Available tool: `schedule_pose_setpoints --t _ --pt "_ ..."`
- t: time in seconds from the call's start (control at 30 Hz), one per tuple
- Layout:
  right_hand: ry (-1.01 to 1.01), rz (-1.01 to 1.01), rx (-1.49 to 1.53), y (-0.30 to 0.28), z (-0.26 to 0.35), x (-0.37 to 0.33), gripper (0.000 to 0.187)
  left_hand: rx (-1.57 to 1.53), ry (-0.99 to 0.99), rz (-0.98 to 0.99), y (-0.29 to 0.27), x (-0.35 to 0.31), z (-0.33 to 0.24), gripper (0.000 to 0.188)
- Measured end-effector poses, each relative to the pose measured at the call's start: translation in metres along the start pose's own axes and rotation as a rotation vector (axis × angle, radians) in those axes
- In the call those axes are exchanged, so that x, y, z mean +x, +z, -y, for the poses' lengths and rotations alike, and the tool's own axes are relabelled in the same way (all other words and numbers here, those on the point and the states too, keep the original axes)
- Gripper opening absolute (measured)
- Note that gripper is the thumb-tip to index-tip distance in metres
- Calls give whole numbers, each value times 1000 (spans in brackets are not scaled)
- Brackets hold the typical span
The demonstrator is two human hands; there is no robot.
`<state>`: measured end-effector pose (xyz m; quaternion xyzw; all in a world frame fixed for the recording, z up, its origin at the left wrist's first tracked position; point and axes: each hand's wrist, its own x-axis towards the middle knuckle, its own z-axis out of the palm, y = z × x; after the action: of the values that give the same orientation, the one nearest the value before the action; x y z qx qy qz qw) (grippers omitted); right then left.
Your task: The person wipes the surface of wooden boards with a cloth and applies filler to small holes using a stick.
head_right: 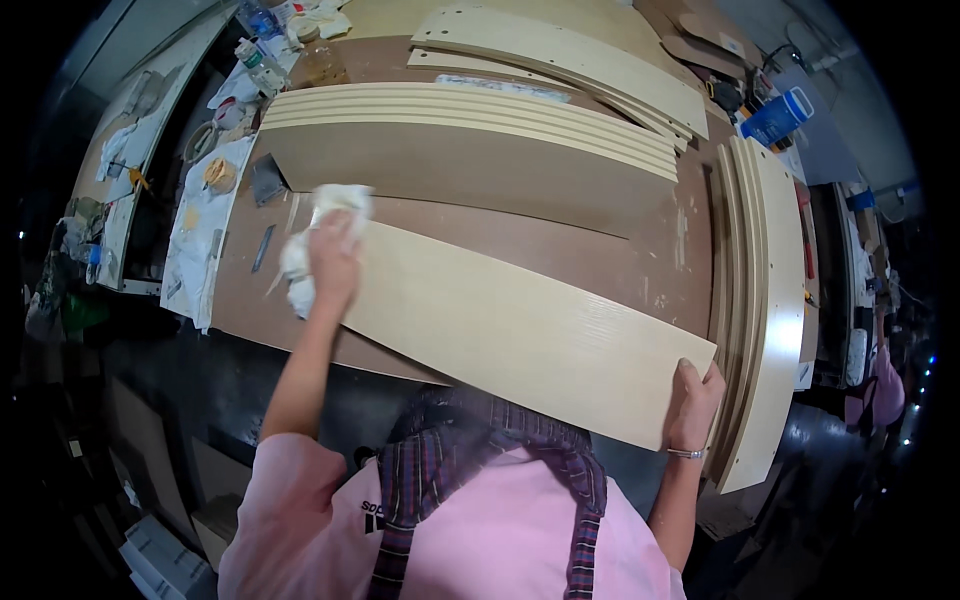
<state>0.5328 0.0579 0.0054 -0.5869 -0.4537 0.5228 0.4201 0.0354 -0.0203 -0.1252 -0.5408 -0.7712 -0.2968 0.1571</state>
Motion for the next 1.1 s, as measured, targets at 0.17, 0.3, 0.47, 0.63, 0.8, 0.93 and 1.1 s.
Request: schedule_pose_setpoints --t 0.17,0.3,0.47,0.63,0.8,0.93,1.1 --pt "-82 -71 -46 -7 -8 -2 22 -216 -378 65 -8 21 60 34" --pt "-137 -115 -151 -7 5 -10 22 -317 -445 197 -33 46 71 41" --pt "-180 -103 -223 -12 2 -7 21 -379 -424 316 -46 48 75 49" --pt "-201 -101 -219 -12 4 -3 22 -389 -512 299 -47 52 80 48" --pt "-103 -83 -117 4 14 6 22 -226 -178 46 -39 16 -16 51" --pt "17 -41 -137 1 13 21 23 -585 259 190 -45 -57 -155 33" --pt "20 -3 -54 2 16 28 22 -335 203 17 -43 -82 -48 34"
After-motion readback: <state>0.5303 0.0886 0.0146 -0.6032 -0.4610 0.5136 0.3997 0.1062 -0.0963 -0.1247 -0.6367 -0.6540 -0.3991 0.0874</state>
